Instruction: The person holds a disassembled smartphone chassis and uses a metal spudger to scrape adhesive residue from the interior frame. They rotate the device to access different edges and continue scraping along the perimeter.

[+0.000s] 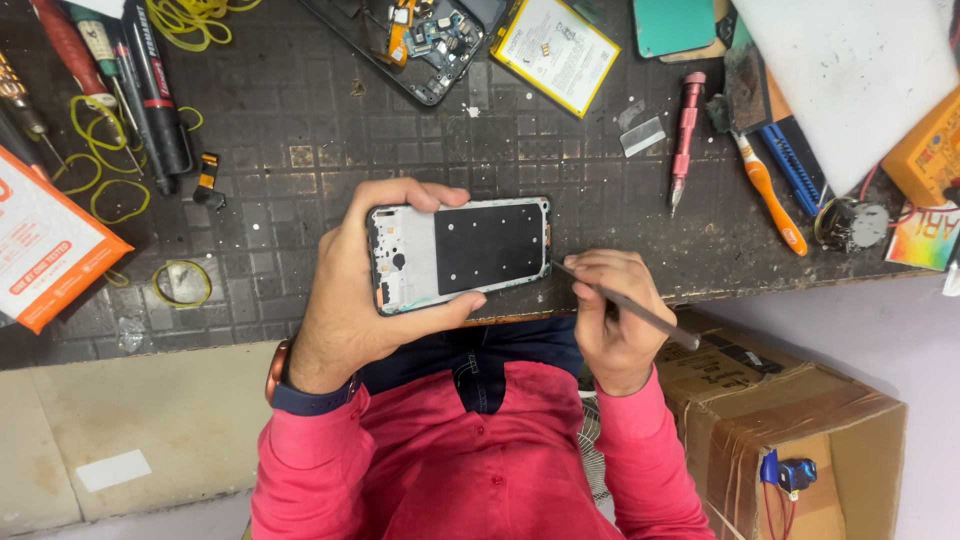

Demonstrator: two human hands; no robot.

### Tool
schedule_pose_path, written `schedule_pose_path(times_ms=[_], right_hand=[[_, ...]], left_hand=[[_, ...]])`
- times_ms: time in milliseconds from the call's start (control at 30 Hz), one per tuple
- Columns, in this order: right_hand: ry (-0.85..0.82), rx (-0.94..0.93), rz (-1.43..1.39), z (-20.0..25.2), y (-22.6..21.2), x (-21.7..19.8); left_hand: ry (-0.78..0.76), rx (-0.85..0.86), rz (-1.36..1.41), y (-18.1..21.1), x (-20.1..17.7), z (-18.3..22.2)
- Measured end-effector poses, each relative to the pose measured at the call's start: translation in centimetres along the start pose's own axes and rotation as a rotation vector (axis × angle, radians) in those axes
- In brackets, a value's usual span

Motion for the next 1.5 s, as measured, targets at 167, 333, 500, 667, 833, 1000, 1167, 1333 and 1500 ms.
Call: schedule_pose_path(times_ms=[167, 333, 500, 667, 833, 1000, 1167, 1333, 1500], right_hand=[[0.036, 0.008, 0.039, 0.0, -0.4, 0.2], [-0.009, 0.069, 0.031, 0.0, 0.1, 0.2], [-0.035, 0.025, 0.027, -0.4, 0.2, 0.1], [-0.005, 0.029, 0.052, -0.3, -0.2, 0.4], [-0.036, 0.055, 0.012, -0.4, -0.1, 0.2], [-0.086, 0.051, 0.0, -0.9, -0.1, -0.1], [-0.039, 0.075, 0.018, -0.5, -0.2, 0.4], [-0.095, 0.051, -0.015, -1.2, -0.1, 0.0], [-0.191, 0.079, -0.015, -2.1, 0.1, -0.3]], left_hand=[[-0.001, 0.023, -0.027, 0.0, -0.1, 0.3], [0.018, 0.018, -0.027, -0.2, 0.1, 0.4], [0.015, 0.033, -0.057, 0.0, 0.1, 0.1], [0.009, 0.019, -0.05, -0.2, 0.1, 0.2], [0.019, 0.022, -0.026, -0.3, 0.2, 0.4], [0.009, 0.027, -0.05, -0.1, 0.2, 0.2], [0.006, 0.007, -0.05, -0.5, 0.1, 0.4], [0.009, 0.014, -0.024, -0.4, 0.3, 0.5], [0.027, 0.007, -0.012, -0.2, 0.4, 0.2]])
Point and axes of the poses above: each hand's wrist, its own z-axis away from the middle knuckle, its own x-axis out of the palm, y = z × x, the point moved 6 cm from there along -z, towards the middle knuckle, and after that the axes turned 13 degrees about z, right-handed, at the moved point
